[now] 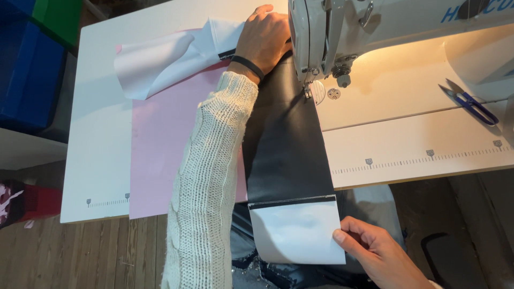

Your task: Sewing pieces of leather-like material together using an industrial sewing machine.

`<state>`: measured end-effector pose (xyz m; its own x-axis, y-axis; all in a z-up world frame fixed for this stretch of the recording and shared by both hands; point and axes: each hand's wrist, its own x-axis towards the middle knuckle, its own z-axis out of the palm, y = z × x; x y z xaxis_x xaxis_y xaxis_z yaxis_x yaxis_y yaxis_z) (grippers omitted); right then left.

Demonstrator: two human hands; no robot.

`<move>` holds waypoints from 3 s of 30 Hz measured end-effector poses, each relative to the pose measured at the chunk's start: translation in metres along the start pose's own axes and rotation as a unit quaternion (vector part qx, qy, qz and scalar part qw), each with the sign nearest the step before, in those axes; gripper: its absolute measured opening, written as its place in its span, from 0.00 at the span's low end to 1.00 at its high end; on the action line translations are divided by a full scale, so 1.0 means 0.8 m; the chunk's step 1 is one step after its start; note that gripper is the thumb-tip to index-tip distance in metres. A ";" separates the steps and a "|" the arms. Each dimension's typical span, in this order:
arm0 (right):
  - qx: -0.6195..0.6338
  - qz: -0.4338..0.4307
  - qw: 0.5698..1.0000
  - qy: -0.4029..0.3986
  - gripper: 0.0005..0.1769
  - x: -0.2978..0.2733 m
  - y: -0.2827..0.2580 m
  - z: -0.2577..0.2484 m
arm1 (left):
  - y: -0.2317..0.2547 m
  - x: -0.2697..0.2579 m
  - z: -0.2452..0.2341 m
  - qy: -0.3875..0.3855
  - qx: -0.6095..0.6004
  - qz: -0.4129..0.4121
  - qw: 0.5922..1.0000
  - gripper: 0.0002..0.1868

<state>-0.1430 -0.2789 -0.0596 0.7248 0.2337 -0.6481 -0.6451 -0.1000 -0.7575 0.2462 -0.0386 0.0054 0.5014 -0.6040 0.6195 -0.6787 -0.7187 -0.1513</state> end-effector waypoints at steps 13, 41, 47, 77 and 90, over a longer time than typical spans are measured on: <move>0.001 0.030 1.000 -0.006 0.19 0.011 0.008 -0.005 | -0.005 0.002 0.006 0.007 0.030 0.003 1.000 0.16; -0.075 0.015 0.997 -0.002 0.18 0.054 -0.009 -0.020 | -0.037 0.042 0.003 -0.066 -0.021 0.004 0.998 0.13; -0.063 0.021 0.998 0.011 0.21 0.061 0.006 -0.020 | -0.048 0.047 0.020 -0.069 -0.007 0.004 0.998 0.13; -0.086 0.043 0.995 0.027 0.15 0.050 -0.033 -0.023 | -0.080 0.062 0.022 -0.066 -0.035 -0.023 0.997 0.13; -0.086 0.047 0.994 0.056 0.17 0.052 -0.033 -0.030 | -0.097 0.062 0.026 -0.071 -0.013 -0.028 0.997 0.14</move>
<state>-0.0901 -0.2898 -0.0680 0.6922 0.1065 -0.7138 -0.6670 -0.2832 -0.6891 0.3353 -0.0198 0.0319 0.6089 -0.6065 0.5113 -0.6596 -0.7452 -0.0985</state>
